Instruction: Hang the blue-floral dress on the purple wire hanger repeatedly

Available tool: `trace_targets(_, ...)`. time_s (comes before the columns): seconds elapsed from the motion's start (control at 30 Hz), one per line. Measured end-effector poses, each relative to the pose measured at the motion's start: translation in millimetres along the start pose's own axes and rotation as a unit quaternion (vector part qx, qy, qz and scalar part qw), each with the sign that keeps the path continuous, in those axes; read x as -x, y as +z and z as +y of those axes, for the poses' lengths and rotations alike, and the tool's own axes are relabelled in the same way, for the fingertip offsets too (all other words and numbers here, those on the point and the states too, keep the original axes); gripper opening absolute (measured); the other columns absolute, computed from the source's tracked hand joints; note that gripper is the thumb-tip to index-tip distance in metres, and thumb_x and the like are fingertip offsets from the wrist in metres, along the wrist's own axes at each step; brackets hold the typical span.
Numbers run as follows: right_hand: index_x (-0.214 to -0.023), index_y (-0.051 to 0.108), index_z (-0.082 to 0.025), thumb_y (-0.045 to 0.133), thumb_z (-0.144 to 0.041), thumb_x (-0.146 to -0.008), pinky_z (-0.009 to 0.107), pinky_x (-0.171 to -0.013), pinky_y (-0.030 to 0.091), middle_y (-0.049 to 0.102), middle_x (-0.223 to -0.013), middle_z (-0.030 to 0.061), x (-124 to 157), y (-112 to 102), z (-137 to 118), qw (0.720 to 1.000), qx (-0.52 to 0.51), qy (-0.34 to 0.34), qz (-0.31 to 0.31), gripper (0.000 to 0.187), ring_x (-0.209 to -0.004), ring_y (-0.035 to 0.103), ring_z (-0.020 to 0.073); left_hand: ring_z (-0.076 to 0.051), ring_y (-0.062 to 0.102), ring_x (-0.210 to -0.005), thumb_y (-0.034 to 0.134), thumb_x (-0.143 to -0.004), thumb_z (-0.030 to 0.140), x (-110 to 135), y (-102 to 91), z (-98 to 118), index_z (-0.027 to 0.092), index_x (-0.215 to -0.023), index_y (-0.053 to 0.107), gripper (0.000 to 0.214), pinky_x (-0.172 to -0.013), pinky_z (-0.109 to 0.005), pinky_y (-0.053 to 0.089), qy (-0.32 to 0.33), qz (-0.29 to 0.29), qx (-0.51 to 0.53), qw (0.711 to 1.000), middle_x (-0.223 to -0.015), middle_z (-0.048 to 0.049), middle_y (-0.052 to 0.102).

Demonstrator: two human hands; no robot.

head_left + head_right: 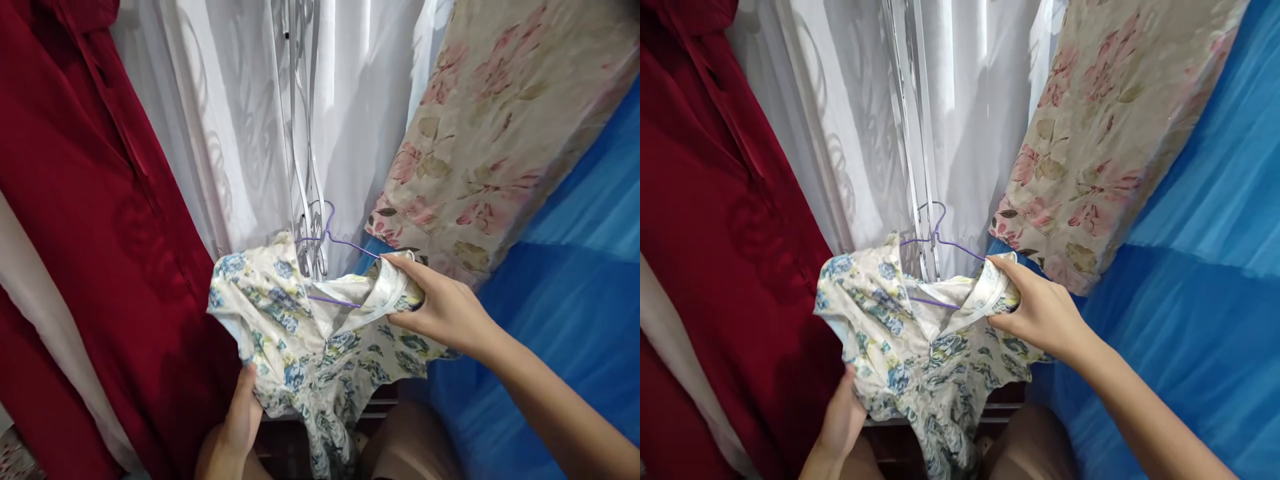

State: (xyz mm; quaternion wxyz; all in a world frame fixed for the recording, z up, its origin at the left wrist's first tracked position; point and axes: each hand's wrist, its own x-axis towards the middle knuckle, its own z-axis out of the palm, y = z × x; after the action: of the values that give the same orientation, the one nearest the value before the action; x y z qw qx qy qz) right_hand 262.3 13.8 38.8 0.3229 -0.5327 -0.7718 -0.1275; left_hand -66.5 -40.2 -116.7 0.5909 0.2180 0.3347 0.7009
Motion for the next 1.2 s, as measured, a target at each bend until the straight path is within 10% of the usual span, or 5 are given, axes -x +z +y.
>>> trace_targets(0.17,-0.146,0.04,-0.024,0.071,-0.028,-0.067,0.037,-0.101,0.048,0.055,-0.144,0.0059,1,3,8,0.995,-0.034,-0.092,0.007,0.085,-0.125,0.058,0.0318,-0.031,0.05,-0.132,0.085,-0.065,0.026,8,-0.7,-35,0.024,-0.137,0.052,0.079,-0.116,-0.045,0.034,0.032,0.052,-0.09,0.994,-0.132,-0.0087,0.063)
trace_targets(0.87,-0.147,0.039,-0.025,0.067,-0.018,-0.063,0.049,-0.098,0.047,0.057,-0.136,0.0103,-7,-10,20,0.988,-0.047,-0.14,-0.047,0.089,-0.119,0.055,0.0375,-0.034,0.055,-0.127,0.076,-0.064,0.025,34,11.7,-85,0.02,-0.128,0.059,0.067,-0.107,-0.042,0.042,-0.066,0.098,-0.058,0.991,-0.122,-0.0099,0.068)
trace_targets(1.03,-0.143,0.046,-0.026,0.065,-0.025,-0.08,0.058,-0.11,0.03,0.051,-0.14,0.0127,37,30,-3,0.988,-0.061,-0.029,0.137,0.066,-0.134,0.039,0.0405,-0.033,0.053,-0.129,0.075,-0.065,0.025,32,0.4,-103,0.019,-0.122,0.063,0.059,-0.11,-0.041,0.04,-0.093,0.115,-0.051,0.988,-0.12,-0.0111,0.07)
trace_targets(1.13,-0.129,0.054,-0.026,0.059,-0.028,-0.088,0.052,-0.105,0.037,0.055,-0.13,0.0132,89,76,-44,0.938,-0.232,0.11,0.235,0.042,-0.123,0.05,0.0352,-0.033,0.049,-0.133,0.074,-0.065,0.024,32,-9.4,-111,0.02,-0.12,0.065,0.055,-0.113,-0.043,0.037,-0.082,0.132,-0.077,0.985,-0.12,-0.0108,0.069)
trace_targets(1.2,-0.112,0.058,-0.026,0.057,-0.035,-0.09,0.044,-0.088,0.047,0.061,-0.107,0.0098,120,107,-73,0.89,-0.36,0.198,0.195,0.024,-0.1,0.059,0.0305,-0.033,0.048,-0.134,0.075,-0.066,0.026,33,-13.0,-112,0.02,-0.119,0.065,0.054,-0.114,-0.043,0.035,-0.068,0.127,-0.103,0.984,-0.121,-0.0105,0.069)
